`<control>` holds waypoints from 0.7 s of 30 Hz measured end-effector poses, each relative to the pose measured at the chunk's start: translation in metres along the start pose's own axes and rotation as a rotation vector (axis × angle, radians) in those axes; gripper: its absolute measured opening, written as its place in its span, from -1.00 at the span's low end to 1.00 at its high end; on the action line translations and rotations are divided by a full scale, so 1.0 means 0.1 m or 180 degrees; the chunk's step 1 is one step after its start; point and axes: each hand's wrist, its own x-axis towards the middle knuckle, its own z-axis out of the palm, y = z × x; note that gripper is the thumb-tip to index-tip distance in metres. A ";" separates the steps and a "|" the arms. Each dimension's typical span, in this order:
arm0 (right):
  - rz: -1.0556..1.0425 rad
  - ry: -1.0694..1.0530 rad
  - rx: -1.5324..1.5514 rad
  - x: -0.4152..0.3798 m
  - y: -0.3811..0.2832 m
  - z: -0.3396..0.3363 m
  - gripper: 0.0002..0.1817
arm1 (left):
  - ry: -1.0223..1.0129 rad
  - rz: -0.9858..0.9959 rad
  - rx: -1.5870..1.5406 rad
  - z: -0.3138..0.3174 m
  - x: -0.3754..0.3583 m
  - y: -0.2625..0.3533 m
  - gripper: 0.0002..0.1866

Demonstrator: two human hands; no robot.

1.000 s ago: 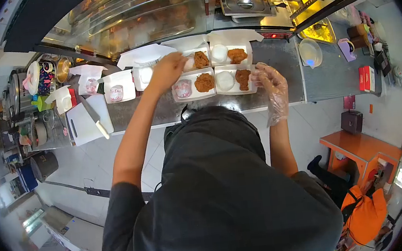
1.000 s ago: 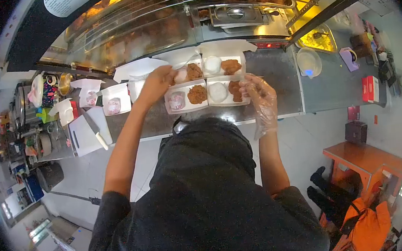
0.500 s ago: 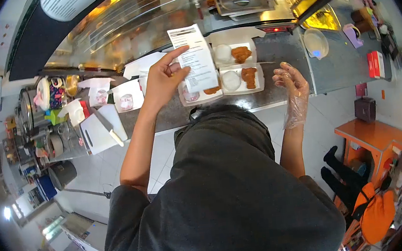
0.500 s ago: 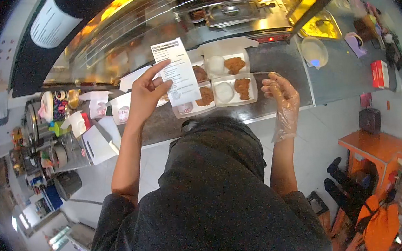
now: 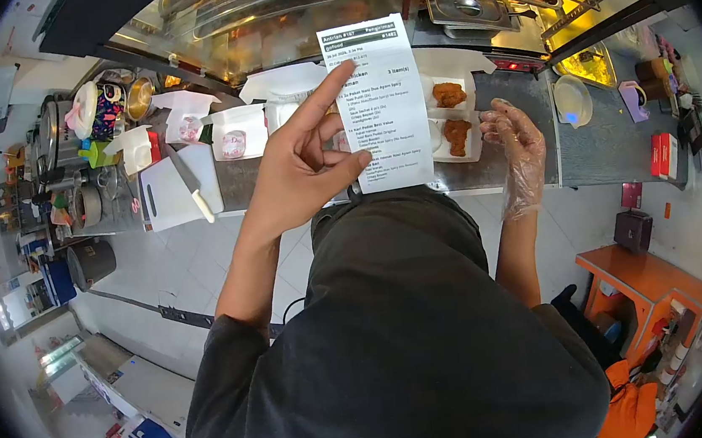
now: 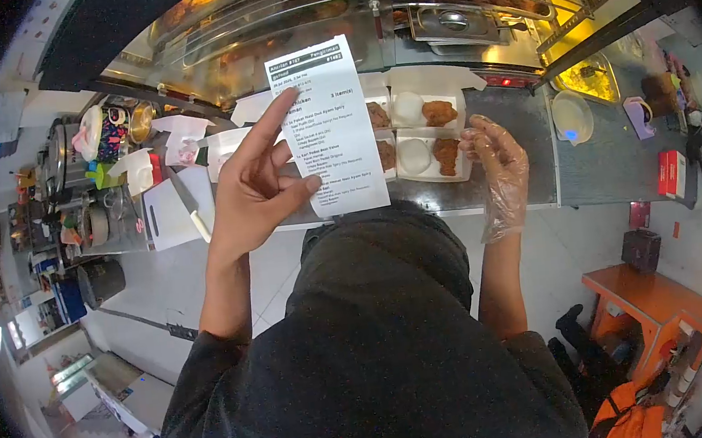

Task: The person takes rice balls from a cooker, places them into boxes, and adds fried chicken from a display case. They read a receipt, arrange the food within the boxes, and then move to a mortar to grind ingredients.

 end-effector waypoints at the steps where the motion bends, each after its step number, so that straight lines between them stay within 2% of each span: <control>1: -0.0016 -0.0048 0.0023 -0.01 0.03 -0.01 -0.69 | 0.0013 0.0014 0.0047 0.01 -0.01 0.01 -0.05; 6: 0.0011 -0.0085 0.0004 -0.06 0.08 -0.02 -0.69 | 0.0083 0.0110 0.0124 0.02 -0.06 0.02 0.00; 21: -0.0075 -0.0026 -0.0019 -0.10 0.09 0.00 -0.69 | -0.0056 0.0115 0.0212 -0.01 -0.09 0.08 -0.06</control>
